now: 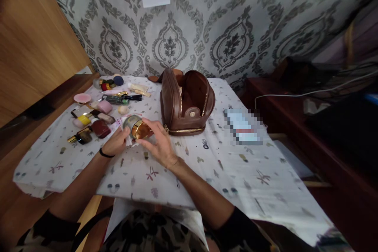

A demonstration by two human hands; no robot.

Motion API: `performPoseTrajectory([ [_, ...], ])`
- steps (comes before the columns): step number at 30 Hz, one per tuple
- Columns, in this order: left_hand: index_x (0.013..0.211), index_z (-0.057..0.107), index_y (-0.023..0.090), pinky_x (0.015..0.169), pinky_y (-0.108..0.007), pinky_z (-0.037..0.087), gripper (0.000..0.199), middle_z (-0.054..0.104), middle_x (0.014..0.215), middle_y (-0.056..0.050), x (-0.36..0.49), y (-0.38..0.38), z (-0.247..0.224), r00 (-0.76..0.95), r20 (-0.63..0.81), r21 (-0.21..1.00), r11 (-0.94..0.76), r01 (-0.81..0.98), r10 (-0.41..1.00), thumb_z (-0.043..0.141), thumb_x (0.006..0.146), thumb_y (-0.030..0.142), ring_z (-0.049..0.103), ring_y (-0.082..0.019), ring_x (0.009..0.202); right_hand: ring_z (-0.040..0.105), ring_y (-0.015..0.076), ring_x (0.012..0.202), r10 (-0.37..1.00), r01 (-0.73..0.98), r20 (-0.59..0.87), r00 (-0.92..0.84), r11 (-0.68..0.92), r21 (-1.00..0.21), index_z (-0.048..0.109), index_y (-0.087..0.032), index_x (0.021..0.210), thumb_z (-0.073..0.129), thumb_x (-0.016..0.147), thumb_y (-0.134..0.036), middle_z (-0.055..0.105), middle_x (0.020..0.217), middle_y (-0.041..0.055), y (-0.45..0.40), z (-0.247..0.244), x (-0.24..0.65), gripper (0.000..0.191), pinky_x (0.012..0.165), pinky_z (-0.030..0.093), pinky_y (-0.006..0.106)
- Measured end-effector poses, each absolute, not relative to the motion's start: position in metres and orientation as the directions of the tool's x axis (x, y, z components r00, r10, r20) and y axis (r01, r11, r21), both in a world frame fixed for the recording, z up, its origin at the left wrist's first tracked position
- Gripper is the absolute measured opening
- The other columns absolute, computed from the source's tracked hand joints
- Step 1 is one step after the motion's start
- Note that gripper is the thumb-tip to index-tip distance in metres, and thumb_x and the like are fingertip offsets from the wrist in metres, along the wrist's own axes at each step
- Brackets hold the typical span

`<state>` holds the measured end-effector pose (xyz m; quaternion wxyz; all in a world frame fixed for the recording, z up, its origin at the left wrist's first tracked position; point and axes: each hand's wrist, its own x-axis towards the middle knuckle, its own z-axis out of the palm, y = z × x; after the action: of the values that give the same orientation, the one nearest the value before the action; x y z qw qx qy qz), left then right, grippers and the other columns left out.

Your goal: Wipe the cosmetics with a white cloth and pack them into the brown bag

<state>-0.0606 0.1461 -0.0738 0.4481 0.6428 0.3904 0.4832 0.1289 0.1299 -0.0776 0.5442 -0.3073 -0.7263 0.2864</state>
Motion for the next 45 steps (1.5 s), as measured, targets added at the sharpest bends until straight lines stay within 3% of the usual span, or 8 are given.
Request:
performPoseTrajectory([
  [5, 0.12, 0.06, 0.016, 0.111, -0.041, 0.041, 0.057, 0.064, 0.126, -0.014, -0.058, 0.144, -0.066, 0.165, 0.257, 0.944, -0.284, 0.168, 0.952, 0.041, 0.094, 0.063, 0.053, -0.029, 0.127, 0.058, 0.0265, 0.114, 0.705, 0.247, 0.642, -0.3, 0.708, -0.662, 0.047, -0.029, 0.141, 0.065, 0.091, -0.045, 0.06, 0.125, 0.0104, 0.129, -0.075, 0.13, 0.056, 0.099, 0.05, 0.044],
  [11, 0.126, 0.052, 0.019, 0.096, -0.034, 0.048, 0.054, 0.063, 0.118, -0.008, -0.049, 0.14, -0.068, 0.197, 0.277, 0.955, -0.293, 0.055, 0.94, 0.056, 0.089, 0.058, 0.061, -0.023, 0.106, 0.062, 0.0262, 0.1, 0.863, 0.272, 0.469, -0.191, 0.505, -0.819, 0.045, -0.023, 0.137, 0.075, 0.078, -0.053, 0.06, 0.119, 0.0114, 0.129, -0.078, 0.127, 0.073, 0.081, 0.055, 0.04],
  [15, 0.126, 0.05, 0.021, 0.089, -0.029, 0.048, 0.054, 0.061, 0.109, -0.004, -0.048, 0.14, -0.068, 0.229, 0.312, 0.947, -0.322, 0.006, 0.922, 0.065, 0.085, 0.054, 0.06, -0.019, 0.097, 0.063, 0.0204, 0.083, 0.898, 0.203, 0.396, -0.189, 0.431, -0.879, 0.049, -0.022, 0.126, 0.074, 0.08, -0.049, 0.064, 0.103, 0.0067, 0.128, -0.079, 0.125, 0.059, 0.064, 0.053, 0.031],
  [22, 0.118, 0.054, 0.018, 0.086, -0.031, 0.05, 0.059, 0.065, 0.1, -0.004, -0.048, 0.144, -0.072, 0.175, 0.225, 0.974, -0.227, -0.004, 0.959, 0.073, 0.077, 0.056, 0.063, -0.02, 0.093, 0.061, 0.0244, 0.1, 0.813, 0.23, 0.566, -0.139, 0.583, -0.78, 0.05, -0.024, 0.129, 0.074, 0.083, -0.039, 0.059, 0.114, 0.0091, 0.132, -0.08, 0.127, 0.053, 0.077, 0.056, 0.036],
  [28, 0.111, 0.055, 0.019, 0.063, -0.025, 0.052, 0.05, 0.066, 0.085, -0.001, -0.043, 0.143, -0.069, 0.153, 0.128, 0.991, -0.123, -0.047, 0.98, 0.076, 0.076, 0.047, 0.062, -0.014, 0.071, 0.058, 0.026, 0.109, 0.759, 0.346, 0.639, -0.128, 0.638, -0.688, 0.051, -0.027, 0.132, 0.07, 0.085, -0.023, 0.055, 0.119, 0.009, 0.133, -0.076, 0.132, 0.051, 0.086, 0.056, 0.041],
  [34, 0.108, 0.06, 0.019, 0.079, -0.028, 0.052, 0.039, 0.067, 0.095, -0.001, -0.045, 0.142, -0.062, 0.058, 0.324, 0.923, -0.329, 0.201, 0.944, 0.074, 0.076, 0.037, 0.062, -0.017, 0.085, 0.059, 0.0249, 0.103, 0.767, 0.401, 0.634, -0.096, 0.613, -0.681, 0.053, -0.026, 0.131, 0.071, 0.083, -0.022, 0.056, 0.114, 0.0087, 0.132, -0.076, 0.132, 0.051, 0.081, 0.057, 0.038],
  [40, 0.122, 0.055, 0.019, 0.098, -0.035, 0.046, 0.036, 0.064, 0.117, -0.007, -0.047, 0.138, -0.064, 0.129, 0.469, 0.772, -0.477, 0.42, 0.874, 0.058, 0.09, 0.035, 0.06, -0.022, 0.109, 0.062, 0.0231, 0.093, 0.819, 0.401, 0.567, -0.085, 0.549, -0.733, 0.057, -0.022, 0.128, 0.076, 0.079, -0.033, 0.061, 0.105, 0.0073, 0.13, -0.073, 0.13, 0.053, 0.082, 0.057, 0.038],
  [45, 0.127, 0.054, 0.02, 0.105, -0.041, 0.042, 0.035, 0.061, 0.126, -0.012, -0.047, 0.137, -0.066, 0.208, 0.511, 0.664, -0.537, 0.52, 0.834, 0.049, 0.096, 0.035, 0.056, -0.025, 0.12, 0.063, 0.0231, 0.095, 0.885, 0.272, 0.461, -0.07, 0.462, -0.844, 0.062, -0.021, 0.119, 0.078, 0.073, -0.037, 0.065, 0.106, 0.0076, 0.132, -0.073, 0.128, 0.051, 0.087, 0.054, 0.039],
])
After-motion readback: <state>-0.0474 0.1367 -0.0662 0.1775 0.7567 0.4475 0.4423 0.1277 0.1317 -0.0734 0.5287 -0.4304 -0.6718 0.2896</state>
